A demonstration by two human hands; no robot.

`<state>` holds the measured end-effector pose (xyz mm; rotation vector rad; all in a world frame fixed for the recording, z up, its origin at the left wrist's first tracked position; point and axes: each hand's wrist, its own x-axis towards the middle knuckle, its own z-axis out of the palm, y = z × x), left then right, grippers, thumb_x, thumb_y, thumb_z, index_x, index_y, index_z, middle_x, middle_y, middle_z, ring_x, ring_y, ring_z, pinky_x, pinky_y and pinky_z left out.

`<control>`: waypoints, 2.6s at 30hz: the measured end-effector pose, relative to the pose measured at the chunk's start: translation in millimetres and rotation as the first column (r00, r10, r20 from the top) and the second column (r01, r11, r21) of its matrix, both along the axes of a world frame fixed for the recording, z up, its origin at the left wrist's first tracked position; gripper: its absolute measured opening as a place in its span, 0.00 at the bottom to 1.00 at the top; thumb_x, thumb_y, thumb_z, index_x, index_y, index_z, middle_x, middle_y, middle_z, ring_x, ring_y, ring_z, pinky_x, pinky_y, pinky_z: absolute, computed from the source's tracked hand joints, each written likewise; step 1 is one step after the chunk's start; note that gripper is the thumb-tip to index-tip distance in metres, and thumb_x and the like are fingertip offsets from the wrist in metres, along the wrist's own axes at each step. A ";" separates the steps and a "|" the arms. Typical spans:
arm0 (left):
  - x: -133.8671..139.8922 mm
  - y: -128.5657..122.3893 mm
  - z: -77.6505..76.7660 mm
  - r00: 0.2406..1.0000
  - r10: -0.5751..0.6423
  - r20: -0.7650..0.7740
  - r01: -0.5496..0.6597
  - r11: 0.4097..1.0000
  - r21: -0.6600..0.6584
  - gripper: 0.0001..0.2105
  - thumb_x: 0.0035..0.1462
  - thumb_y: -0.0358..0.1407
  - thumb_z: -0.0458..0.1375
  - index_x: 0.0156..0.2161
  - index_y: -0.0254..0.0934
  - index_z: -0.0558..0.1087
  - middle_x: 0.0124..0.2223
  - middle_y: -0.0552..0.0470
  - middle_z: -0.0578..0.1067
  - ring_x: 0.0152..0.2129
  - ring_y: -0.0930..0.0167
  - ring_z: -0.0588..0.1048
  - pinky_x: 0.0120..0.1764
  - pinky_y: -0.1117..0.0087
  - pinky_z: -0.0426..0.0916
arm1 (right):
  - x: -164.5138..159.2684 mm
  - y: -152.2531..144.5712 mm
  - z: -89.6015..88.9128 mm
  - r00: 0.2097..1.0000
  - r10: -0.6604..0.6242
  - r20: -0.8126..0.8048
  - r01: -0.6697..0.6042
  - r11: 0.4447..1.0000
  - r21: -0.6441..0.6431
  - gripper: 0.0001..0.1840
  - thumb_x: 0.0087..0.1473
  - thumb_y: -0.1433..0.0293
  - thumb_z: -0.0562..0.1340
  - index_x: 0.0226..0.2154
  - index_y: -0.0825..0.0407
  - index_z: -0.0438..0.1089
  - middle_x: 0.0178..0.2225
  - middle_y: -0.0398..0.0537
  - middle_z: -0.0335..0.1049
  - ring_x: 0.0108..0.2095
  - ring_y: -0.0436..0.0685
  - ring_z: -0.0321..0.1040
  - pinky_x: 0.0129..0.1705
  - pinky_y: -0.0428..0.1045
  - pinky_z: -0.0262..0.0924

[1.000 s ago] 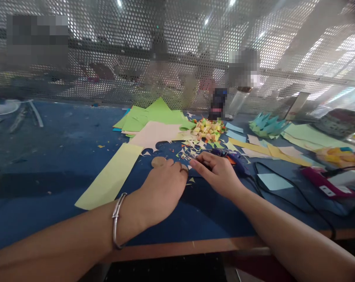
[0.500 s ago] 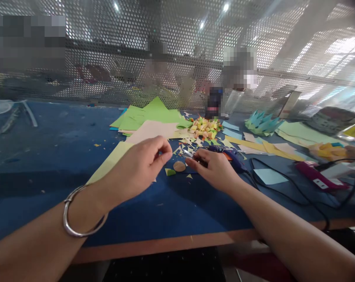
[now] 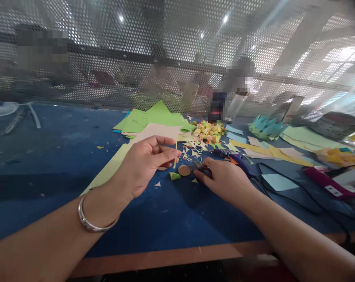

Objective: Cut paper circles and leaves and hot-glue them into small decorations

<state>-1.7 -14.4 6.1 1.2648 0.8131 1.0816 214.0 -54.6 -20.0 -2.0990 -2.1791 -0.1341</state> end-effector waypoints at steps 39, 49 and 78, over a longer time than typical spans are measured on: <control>15.7 -20.7 -8.7 0.972 -0.225 -0.073 0.208 0.960 -0.186 0.07 0.52 0.37 0.69 0.30 0.35 0.78 0.29 0.51 0.80 0.28 0.72 0.78 0.35 0.73 0.71 | -13.3 -16.4 3.4 0.554 0.569 -0.608 -0.330 0.820 0.467 0.03 0.61 0.73 0.61 0.36 0.49 0.70 0.41 0.48 0.70 0.32 0.51 0.68 0.32 0.47 0.66; 15.5 -22.9 -7.0 0.961 -0.261 -0.088 0.239 0.950 -0.202 0.07 0.51 0.37 0.69 0.30 0.36 0.79 0.28 0.52 0.80 0.27 0.73 0.78 0.33 0.74 0.69 | -15.2 -15.0 3.8 0.446 0.400 -0.800 -0.228 0.916 0.331 0.04 0.58 0.68 0.63 0.34 0.51 0.70 0.36 0.46 0.73 0.24 0.48 0.65 0.25 0.47 0.61; 19.0 -21.4 -4.6 0.993 -0.107 -0.056 0.094 0.976 -0.196 0.07 0.50 0.37 0.70 0.30 0.35 0.78 0.29 0.51 0.80 0.26 0.72 0.78 0.33 0.72 0.72 | -15.0 -15.9 0.9 0.479 0.585 -0.655 -0.312 0.811 0.496 0.03 0.60 0.73 0.63 0.37 0.49 0.71 0.42 0.46 0.67 0.30 0.48 0.65 0.29 0.45 0.64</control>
